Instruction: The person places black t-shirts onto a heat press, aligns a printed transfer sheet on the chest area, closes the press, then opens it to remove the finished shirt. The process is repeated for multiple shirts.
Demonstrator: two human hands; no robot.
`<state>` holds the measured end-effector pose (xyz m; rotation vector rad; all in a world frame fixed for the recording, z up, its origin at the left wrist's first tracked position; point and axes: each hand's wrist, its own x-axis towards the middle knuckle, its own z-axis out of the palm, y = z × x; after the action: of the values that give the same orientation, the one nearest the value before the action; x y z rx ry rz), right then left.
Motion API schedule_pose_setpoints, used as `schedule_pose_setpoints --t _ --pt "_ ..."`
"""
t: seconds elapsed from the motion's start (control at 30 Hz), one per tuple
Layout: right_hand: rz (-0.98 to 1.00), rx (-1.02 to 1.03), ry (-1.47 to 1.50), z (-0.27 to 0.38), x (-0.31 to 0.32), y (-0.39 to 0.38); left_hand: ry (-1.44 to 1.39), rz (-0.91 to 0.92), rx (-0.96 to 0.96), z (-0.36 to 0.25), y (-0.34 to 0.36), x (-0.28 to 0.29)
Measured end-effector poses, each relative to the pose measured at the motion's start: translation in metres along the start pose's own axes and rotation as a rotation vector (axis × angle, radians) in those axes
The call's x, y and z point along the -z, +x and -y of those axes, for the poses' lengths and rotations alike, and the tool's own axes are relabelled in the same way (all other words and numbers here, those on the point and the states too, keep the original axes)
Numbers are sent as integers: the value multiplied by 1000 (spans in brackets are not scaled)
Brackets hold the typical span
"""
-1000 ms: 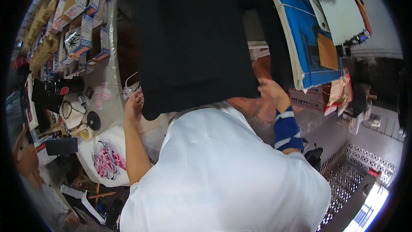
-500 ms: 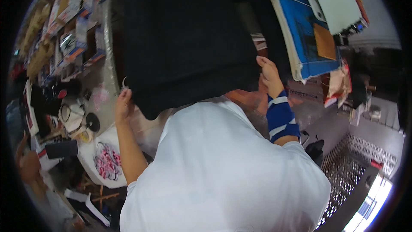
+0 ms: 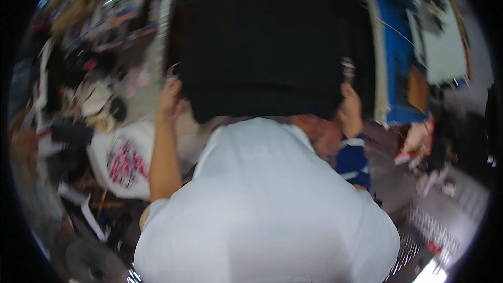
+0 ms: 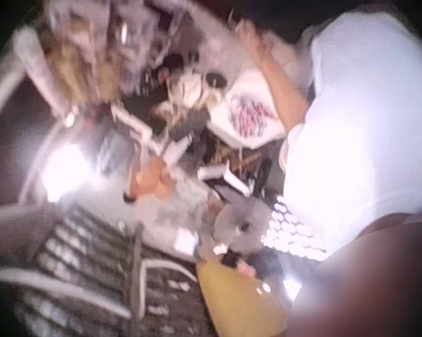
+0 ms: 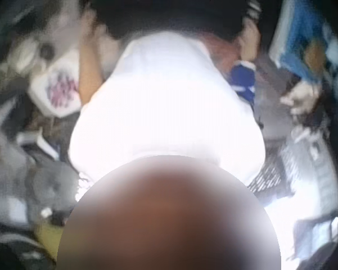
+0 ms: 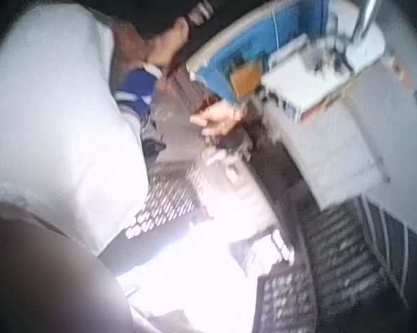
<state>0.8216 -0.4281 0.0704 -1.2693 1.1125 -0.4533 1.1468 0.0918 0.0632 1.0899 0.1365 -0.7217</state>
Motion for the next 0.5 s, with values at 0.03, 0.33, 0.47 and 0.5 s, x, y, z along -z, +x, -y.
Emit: schedule_pose_setpoints --t 0.03,0.33,0.47,0.5 --pt "20 47 35 0 -5 -2 -36 -19 -28 -2 -5 -15" --pt "152 48 -41 -32 -29 -12 321 -182 -7 82 23 15" --pt "357 -465 47 -41 -13 8 464 -290 248 90 30 3" --pt "397 -459 -330 -67 12 43 620 -198 213 81 42 5"
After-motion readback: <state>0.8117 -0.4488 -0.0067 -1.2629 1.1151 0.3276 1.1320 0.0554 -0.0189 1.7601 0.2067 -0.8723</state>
